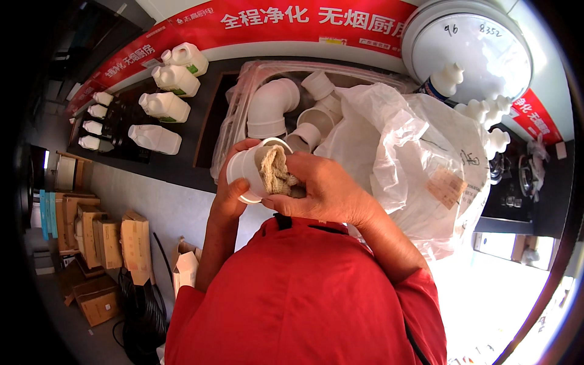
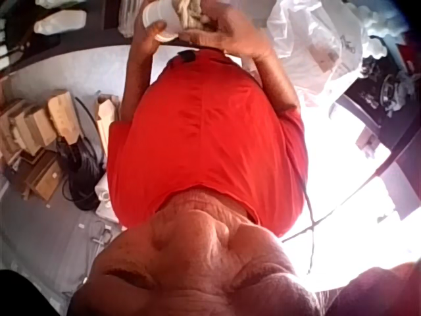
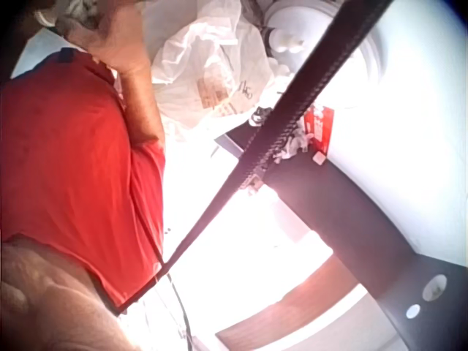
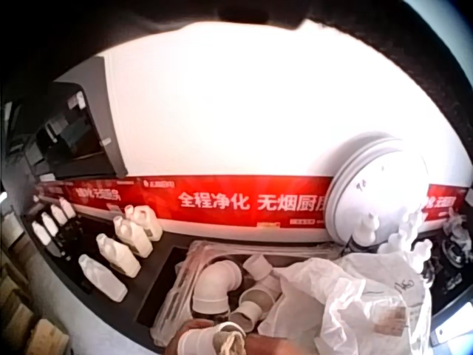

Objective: The person wipes the interior and exterior surfaces of white plastic pipe fittings with a cloth. They handle the fittings one at a time, rotating them to clean different sides, and place the cleaned items back into a plastic bin on the counter.

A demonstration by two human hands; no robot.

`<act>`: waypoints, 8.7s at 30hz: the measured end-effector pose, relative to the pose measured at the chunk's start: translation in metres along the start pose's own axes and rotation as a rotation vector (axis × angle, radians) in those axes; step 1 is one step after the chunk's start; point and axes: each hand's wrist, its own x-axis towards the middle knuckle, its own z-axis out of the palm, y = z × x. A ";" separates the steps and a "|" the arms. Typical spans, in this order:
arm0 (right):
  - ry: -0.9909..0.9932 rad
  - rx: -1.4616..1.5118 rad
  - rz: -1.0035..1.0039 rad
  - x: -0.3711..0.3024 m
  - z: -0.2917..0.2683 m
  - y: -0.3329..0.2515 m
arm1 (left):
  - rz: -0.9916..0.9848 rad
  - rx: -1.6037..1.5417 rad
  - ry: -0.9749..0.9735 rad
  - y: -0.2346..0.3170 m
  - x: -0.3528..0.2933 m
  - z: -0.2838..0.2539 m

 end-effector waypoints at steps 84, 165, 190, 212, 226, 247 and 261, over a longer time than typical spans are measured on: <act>0.121 -0.195 -0.249 0.010 0.023 0.009 | 0.082 -0.085 0.191 -0.008 0.004 0.008; 0.588 0.353 0.135 0.002 -0.010 0.004 | -0.058 -0.475 0.295 0.006 0.000 -0.016; 0.031 0.631 0.193 0.001 0.024 -0.011 | 0.018 -0.097 0.334 -0.002 -0.002 0.014; 0.283 0.760 0.175 0.006 0.032 0.007 | 0.094 -0.028 -0.053 -0.004 0.006 0.000; 0.261 -0.270 -0.214 0.009 0.057 0.028 | -0.074 -0.296 0.261 -0.005 0.005 0.021; 0.319 -0.062 -0.045 0.017 0.067 0.045 | -0.078 -0.412 0.318 -0.016 0.013 0.023; 0.235 0.632 0.178 0.020 0.056 0.034 | -0.017 -0.422 0.241 -0.028 0.013 0.019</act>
